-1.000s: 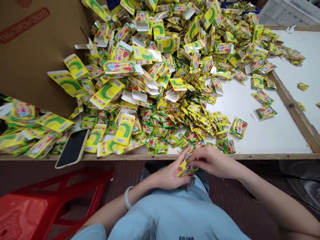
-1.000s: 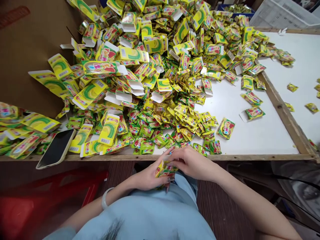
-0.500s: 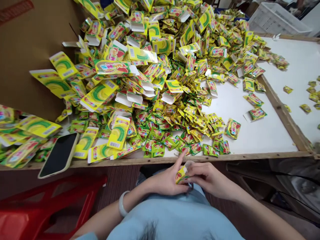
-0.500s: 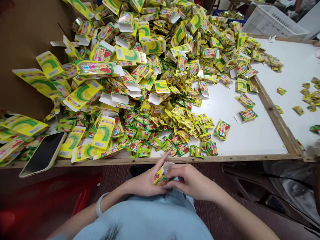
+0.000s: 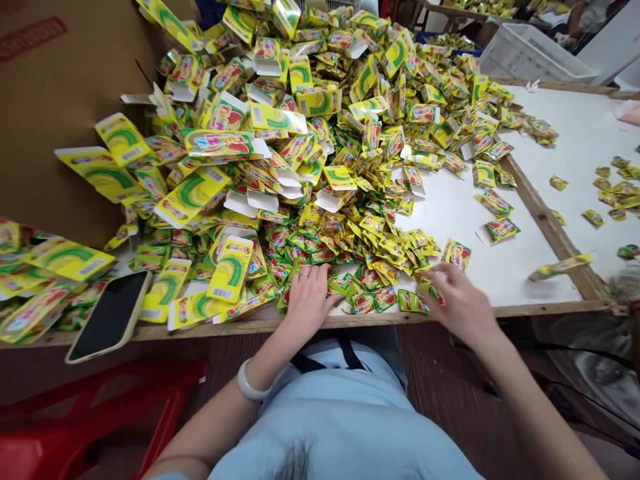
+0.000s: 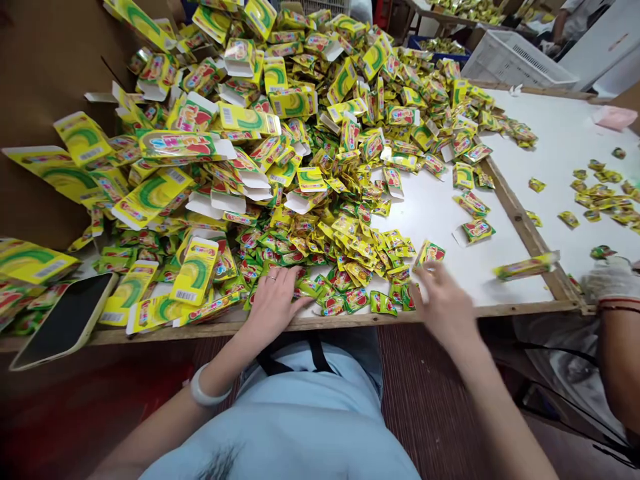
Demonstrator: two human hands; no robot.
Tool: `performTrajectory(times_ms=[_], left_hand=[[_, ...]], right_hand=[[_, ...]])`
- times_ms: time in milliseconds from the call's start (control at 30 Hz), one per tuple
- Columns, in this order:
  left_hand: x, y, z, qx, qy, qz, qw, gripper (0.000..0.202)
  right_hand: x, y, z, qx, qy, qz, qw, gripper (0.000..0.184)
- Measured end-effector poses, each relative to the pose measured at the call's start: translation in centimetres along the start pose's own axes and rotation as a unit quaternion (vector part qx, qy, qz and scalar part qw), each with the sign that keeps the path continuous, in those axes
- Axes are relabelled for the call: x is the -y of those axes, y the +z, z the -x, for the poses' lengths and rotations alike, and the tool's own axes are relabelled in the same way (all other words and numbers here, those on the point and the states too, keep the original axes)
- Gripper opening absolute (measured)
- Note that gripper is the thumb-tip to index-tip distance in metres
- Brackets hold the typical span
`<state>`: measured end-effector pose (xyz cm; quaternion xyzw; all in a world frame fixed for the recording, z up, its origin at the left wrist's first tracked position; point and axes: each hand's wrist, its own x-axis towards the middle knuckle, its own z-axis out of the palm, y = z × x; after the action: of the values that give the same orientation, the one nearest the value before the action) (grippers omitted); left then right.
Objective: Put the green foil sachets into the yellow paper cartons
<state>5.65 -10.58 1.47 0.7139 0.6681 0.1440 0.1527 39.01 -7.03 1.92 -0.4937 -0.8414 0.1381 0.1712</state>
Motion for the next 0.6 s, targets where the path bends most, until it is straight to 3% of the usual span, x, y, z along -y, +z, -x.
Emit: performTrajectory(times_ms=[67,133,200,300,367,433,533,600], left_hand=[[0.3,0.2,0.0,-0.008,0.003,0.047,0.999,0.038],[0.8,0.2,-0.1,-0.011,0.001,0.128,0.992,0.029],[1.2,-0.1,-0.2,-0.022,-0.011,0.226,0.974,0.025],[1.3,-0.6,-0.5,-0.037,-0.039,0.384,0.922,0.029],[1.0,-0.9,-0.8,-0.014,-0.060,0.453,0.889,0.036],[0.8,-1.0,-0.9,0.018,-0.080,0.476,0.875,0.038],[1.1,-0.8,-0.9,0.027,-0.103,0.481,0.870,0.042],[1.5,-0.8,-0.6,0.038,-0.115,0.509,0.852,0.045]], right_hand=[[2.4,2.8,-1.8,0.007,-0.025,0.099,0.995,0.033],[3.9,3.8,-3.3,0.016,-0.054,0.152,0.987,0.029],[4.2,3.1,-4.2,0.002,-0.079,0.135,0.988,0.026],[3.5,0.9,-4.5,-0.048,-0.085,0.016,0.995,0.024],[3.4,-0.3,-4.6,-0.068,-0.068,-0.080,0.992,0.025],[3.9,-0.7,-4.8,-0.044,-0.070,-0.131,0.988,0.026],[4.9,-0.2,-5.2,0.034,-0.117,-0.066,0.990,0.023],[5.2,0.7,-5.1,0.061,-0.131,0.015,0.989,0.022]])
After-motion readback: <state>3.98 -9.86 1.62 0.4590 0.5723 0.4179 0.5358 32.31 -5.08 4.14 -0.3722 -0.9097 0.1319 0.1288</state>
